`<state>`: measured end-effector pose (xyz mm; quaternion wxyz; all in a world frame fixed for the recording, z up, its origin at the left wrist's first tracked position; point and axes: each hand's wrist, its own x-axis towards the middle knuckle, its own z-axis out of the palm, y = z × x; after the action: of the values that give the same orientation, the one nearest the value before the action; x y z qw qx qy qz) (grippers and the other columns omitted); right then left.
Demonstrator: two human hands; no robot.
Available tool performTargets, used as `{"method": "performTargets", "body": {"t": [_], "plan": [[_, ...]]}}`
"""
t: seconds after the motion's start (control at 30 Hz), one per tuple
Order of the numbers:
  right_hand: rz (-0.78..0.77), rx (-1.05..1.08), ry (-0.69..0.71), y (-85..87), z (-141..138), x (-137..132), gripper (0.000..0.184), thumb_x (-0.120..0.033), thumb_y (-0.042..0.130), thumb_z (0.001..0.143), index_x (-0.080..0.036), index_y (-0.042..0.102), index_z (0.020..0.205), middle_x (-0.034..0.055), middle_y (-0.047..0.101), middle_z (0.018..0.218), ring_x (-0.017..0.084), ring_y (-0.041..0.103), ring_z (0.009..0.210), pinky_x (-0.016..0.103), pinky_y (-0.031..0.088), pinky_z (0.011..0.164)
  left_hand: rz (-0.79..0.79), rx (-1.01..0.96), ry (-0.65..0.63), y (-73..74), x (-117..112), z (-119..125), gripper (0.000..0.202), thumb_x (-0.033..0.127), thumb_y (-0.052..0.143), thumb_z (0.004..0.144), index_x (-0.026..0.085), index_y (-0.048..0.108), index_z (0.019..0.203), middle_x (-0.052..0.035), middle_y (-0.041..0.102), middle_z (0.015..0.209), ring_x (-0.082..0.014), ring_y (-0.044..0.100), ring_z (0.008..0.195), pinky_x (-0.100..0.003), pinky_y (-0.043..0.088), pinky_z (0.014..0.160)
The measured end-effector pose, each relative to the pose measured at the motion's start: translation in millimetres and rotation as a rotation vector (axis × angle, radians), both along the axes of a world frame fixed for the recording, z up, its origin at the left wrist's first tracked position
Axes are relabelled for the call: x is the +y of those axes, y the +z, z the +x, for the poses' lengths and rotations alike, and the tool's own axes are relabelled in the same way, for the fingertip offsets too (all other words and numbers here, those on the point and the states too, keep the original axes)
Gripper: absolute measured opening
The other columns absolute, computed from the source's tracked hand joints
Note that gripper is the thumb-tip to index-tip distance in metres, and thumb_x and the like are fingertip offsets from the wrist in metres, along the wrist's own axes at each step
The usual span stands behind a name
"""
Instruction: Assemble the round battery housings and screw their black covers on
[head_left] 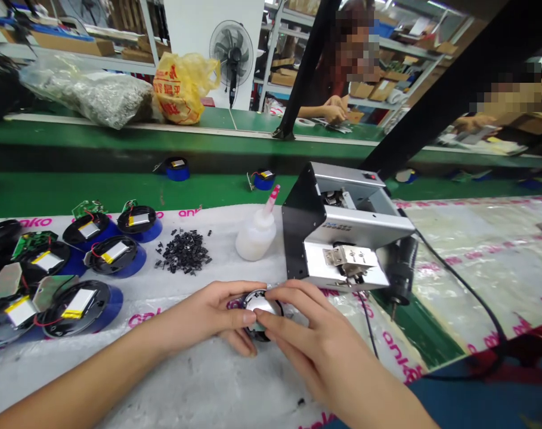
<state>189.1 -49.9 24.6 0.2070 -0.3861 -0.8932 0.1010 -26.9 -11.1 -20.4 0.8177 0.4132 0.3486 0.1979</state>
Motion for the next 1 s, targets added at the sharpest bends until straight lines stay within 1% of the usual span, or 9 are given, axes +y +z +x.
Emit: {"method": "performTargets", "body": {"t": [0.1,0.23,0.3,0.47,0.6,0.77,0.83,0.93,1.0], "plan": [[0.003,0.04,-0.021,-5.8,-0.9,-2.3,0.029,-0.011,0.05,0.097,-0.02,0.07,0.115,0.0126,0.064,0.116,0.027,0.057,0.104,0.042,0.059,0.082,0.039,0.04,0.03,0.3,-3.1,2.8,0.06,0.038,0.072,0.088,0.023,0.053,0.142,-0.0037,0.079,0.086,-0.0173,0.077,0.069,-0.027,0.061,0.071],[0.019,0.08,-0.07,-14.7,-2.8,-3.5,0.027,-0.013,0.051,0.098,-0.015,0.066,0.12,0.0133,0.065,0.115,0.027,0.057,0.103,0.043,0.058,0.083,0.083,0.059,0.057,0.1,-9.1,7.6,0.059,0.038,0.065,0.093,0.021,0.048,0.146,-0.0017,0.076,0.073,-0.0162,0.075,0.063,-0.025,0.06,0.064],[0.012,0.085,-0.088,-15.8,-3.5,-3.1,0.025,-0.014,0.053,0.098,-0.013,0.065,0.12,0.0127,0.066,0.114,0.027,0.056,0.102,0.043,0.058,0.084,0.11,0.094,0.072,0.5,-11.8,9.8,0.057,0.036,0.061,0.095,0.02,0.046,0.148,-0.0012,0.076,0.071,-0.0149,0.074,0.061,-0.023,0.059,0.062],[-0.018,0.063,-0.045,-10.3,-4.2,1.3,0.019,-0.014,0.055,0.098,-0.015,0.067,0.113,0.0094,0.069,0.108,0.025,0.057,0.094,0.042,0.057,0.079,0.157,0.166,0.102,2.2,-15.2,12.5,0.054,0.035,0.056,0.098,0.018,0.045,0.148,0.0006,0.072,0.064,-0.014,0.072,0.058,-0.022,0.057,0.059],[-0.114,0.047,-0.045,-3.7,-3.7,3.4,0.019,-0.009,0.059,0.094,-0.017,0.067,0.109,0.0069,0.069,0.104,0.024,0.056,0.09,0.04,0.055,0.076,0.141,0.16,0.119,3.6,-15.7,14.4,0.057,0.036,0.065,0.091,0.016,0.05,0.142,0.0017,0.071,0.065,-0.0145,0.072,0.058,-0.022,0.058,0.06],[-0.18,0.006,-0.078,1.9,-6.7,-0.6,0.025,-0.013,0.056,0.098,-0.019,0.062,0.121,0.0041,0.067,0.105,0.022,0.054,0.091,0.039,0.052,0.083,0.13,0.207,0.145,0.9,-14.5,20.4,0.058,0.046,0.071,0.084,0.017,0.053,0.13,0.0007,0.072,0.066,-0.0158,0.069,0.05,-0.022,0.056,0.049],[-0.147,0.01,-0.081,-0.4,-8.6,-2.0,0.025,-0.016,0.058,0.098,-0.018,0.06,0.123,0.0028,0.068,0.106,0.021,0.055,0.094,0.037,0.051,0.089,0.101,0.275,0.125,-0.8,-10.9,22.1,0.063,0.053,0.071,0.081,0.019,0.05,0.131,-0.0007,0.073,0.067,-0.0173,0.068,0.047,-0.022,0.054,0.044],[-0.063,0.061,-0.047,-6.3,-3.2,-4.3,0.025,-0.019,0.061,0.097,-0.015,0.06,0.122,0.0034,0.069,0.113,0.018,0.058,0.104,0.033,0.048,0.102,0.089,0.349,0.067,-0.6,-5.0,23.8,0.072,0.061,0.072,0.077,0.021,0.047,0.132,-0.0032,0.075,0.072,-0.0198,0.07,0.05,-0.023,0.054,0.043],[0.099,0.173,0.009,-7.0,12.9,-6.5,0.019,-0.023,0.057,0.099,-0.018,0.061,0.117,0.0007,0.072,0.107,0.015,0.063,0.101,0.028,0.05,0.101,0.1,0.369,0.071,1.8,-4.3,25.2,0.078,0.065,0.074,0.072,0.021,0.048,0.131,-0.0033,0.076,0.072,-0.0193,0.069,0.048,-0.023,0.053,0.042]]}}
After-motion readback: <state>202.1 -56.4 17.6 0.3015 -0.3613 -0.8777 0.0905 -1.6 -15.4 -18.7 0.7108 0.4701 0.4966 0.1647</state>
